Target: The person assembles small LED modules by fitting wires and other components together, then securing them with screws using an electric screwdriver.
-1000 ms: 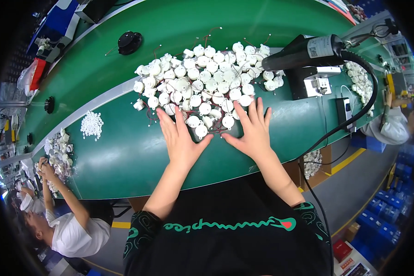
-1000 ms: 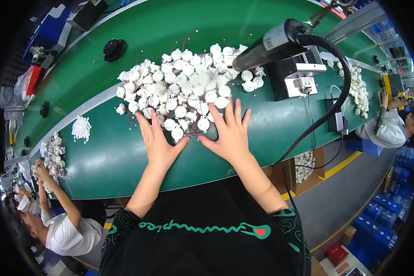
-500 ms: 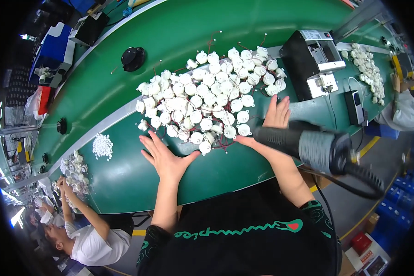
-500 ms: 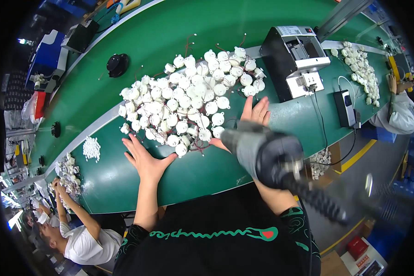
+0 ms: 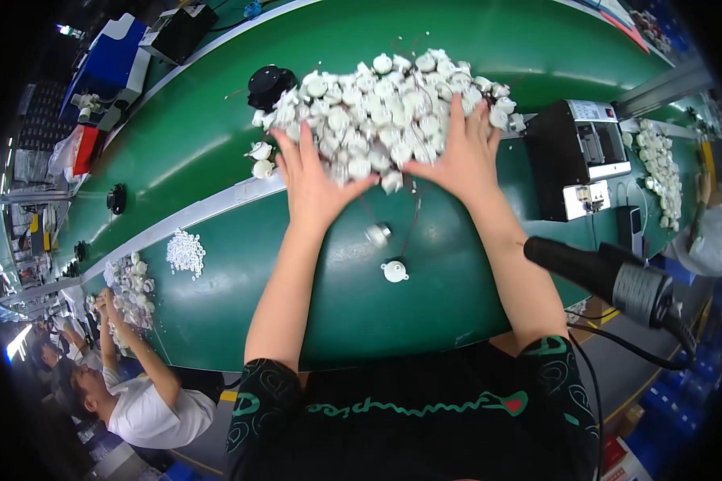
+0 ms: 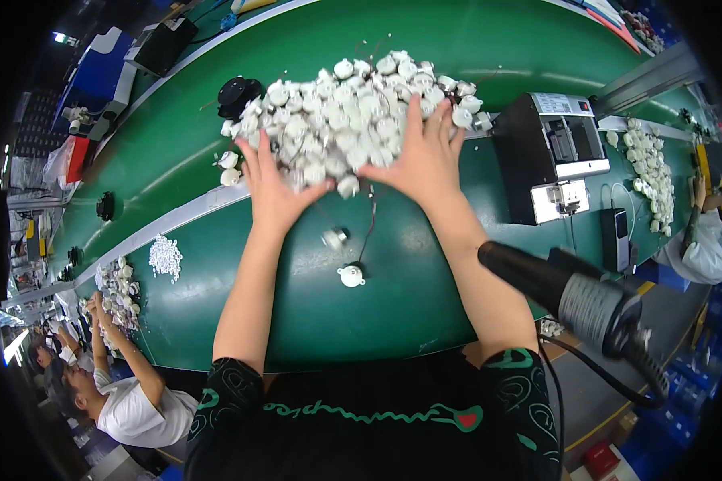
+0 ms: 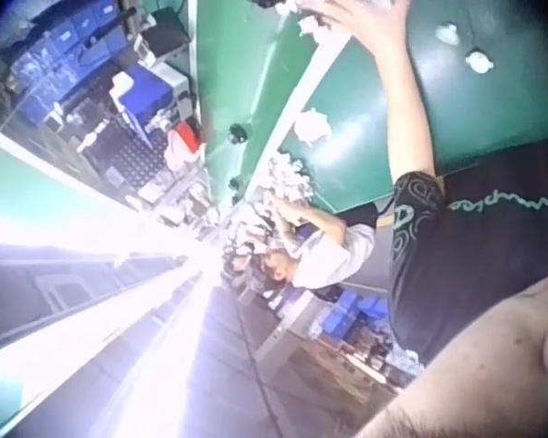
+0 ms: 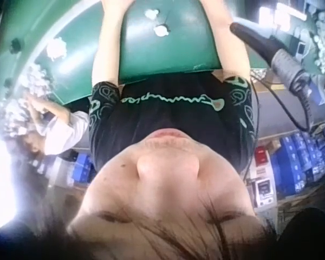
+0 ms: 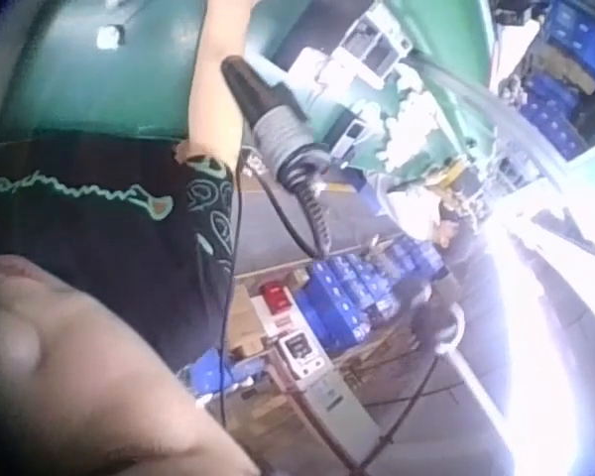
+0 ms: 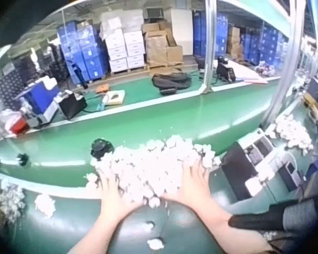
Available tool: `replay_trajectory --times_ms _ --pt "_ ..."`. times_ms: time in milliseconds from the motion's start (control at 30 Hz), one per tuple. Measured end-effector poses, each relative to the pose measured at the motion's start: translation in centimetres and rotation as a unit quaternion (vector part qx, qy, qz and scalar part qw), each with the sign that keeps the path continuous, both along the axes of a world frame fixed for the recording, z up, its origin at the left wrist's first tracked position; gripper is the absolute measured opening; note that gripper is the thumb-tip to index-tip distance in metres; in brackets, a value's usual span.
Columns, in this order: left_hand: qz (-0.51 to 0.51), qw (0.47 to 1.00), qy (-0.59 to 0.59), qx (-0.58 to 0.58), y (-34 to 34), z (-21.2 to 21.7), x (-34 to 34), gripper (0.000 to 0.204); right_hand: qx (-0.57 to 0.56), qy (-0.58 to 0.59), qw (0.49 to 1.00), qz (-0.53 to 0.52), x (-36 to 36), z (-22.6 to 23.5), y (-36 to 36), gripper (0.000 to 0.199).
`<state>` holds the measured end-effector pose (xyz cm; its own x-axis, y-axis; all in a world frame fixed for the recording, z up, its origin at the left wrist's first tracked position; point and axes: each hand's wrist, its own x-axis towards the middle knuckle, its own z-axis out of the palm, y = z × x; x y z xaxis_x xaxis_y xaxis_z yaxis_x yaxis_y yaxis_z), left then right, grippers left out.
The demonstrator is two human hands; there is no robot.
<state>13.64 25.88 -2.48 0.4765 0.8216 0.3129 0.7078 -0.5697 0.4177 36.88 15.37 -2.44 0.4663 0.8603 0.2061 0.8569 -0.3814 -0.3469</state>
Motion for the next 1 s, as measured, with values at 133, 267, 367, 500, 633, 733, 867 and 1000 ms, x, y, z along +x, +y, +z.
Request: replay_trajectory --times_ms 133,267,367,500,633,733,867,1000 --pt "0.057 0.997 -0.046 0.029 5.0 -0.4 4.9 0.134 0.027 -0.021 0.998 -0.061 1.8 0.0 5.8 0.126" --pt "0.035 0.99 -0.125 0.054 5.9 -0.8 5.6 0.114 0.081 0.006 0.995 -0.056 2.0 -0.1 5.6 0.115" --pt "-0.085 0.952 -0.278 0.1 3.3 -0.5 3.7 0.075 0.201 0.021 0.979 -0.013 1.9 -2.6 1.9 0.09" --pt "-0.141 0.961 -0.232 0.048 -5.5 0.6 -3.8 0.064 0.218 0.087 0.969 0.079 -2.5 -2.5 -6.5 0.085" --pt "-0.192 0.97 -0.134 -0.06 -14.6 0.6 -8.8 0.111 0.153 0.121 0.965 0.178 -8.4 0.3 -13.7 0.099" --pt "-0.18 0.982 0.048 -0.023 -17.0 0.4 -7.8 0.119 0.043 0.09 0.972 0.215 -12.4 1.3 -13.9 0.109" --pt "-0.094 0.99 0.104 -0.036 -12.3 -0.1 -3.8 0.11 0.064 0.023 0.991 0.112 -11.7 -0.9 -8.9 0.105" --pt "-0.004 0.997 0.078 -0.018 -6.5 -0.6 1.3 0.119 0.06 -0.001 0.998 -0.021 -8.0 -0.8 -3.1 0.12"
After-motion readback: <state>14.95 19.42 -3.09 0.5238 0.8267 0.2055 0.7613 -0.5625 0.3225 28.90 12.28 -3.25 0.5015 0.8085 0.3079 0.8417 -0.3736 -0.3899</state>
